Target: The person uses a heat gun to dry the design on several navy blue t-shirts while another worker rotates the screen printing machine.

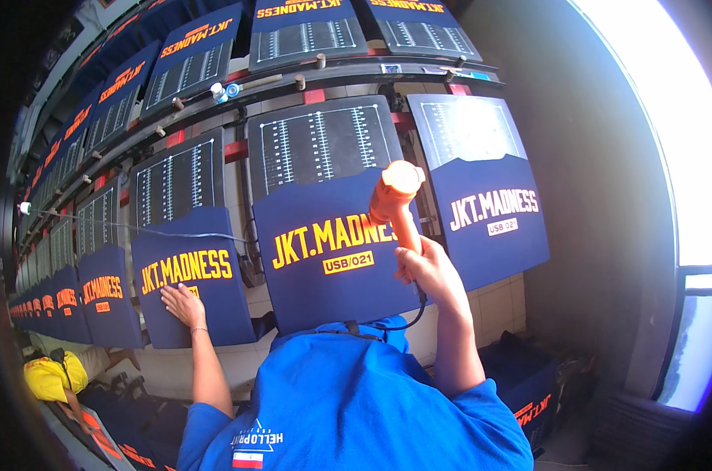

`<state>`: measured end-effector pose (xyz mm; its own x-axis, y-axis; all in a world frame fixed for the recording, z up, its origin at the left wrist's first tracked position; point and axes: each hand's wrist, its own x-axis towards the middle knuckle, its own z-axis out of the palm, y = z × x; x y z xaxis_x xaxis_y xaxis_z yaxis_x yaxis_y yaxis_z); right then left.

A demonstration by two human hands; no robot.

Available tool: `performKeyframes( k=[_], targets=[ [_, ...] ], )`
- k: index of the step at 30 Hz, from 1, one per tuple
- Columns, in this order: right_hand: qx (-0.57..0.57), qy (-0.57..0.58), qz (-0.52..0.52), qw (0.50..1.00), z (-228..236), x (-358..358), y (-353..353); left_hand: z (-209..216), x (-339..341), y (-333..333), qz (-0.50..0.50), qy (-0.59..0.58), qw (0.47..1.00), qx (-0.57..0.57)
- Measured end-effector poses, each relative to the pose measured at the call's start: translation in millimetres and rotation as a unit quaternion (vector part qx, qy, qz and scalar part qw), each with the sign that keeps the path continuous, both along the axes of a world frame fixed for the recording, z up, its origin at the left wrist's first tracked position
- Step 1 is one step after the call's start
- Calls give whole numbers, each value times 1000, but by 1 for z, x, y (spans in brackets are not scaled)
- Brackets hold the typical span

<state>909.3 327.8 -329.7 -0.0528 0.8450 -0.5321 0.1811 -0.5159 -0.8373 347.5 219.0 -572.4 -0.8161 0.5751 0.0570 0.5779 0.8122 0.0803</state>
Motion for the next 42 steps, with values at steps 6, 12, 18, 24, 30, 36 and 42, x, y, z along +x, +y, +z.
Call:
performKeyframes(
  k=[6,12,18,24,30,36,42],
  targets=[
    [-17,0,16,1000,1,8,-18,-6,58,5,-155,1,988,25],
    [-22,-1,-6,1000,6,14,-34,-7,3,11,-87,20,996,9],
    [-27,3,12,1000,8,12,-39,-7,-1,28,-63,25,998,-11],
    [-18,-2,39,999,7,-3,-32,1,56,36,-143,2,990,4],
    [10,-10,24,1000,-1,-17,-4,21,128,28,-301,-13,953,23],
    [9,-13,37,999,-3,-18,6,21,108,30,-316,-11,948,29],
    [13,8,48,999,-1,-24,6,13,21,70,-171,15,984,50]
  ],
)
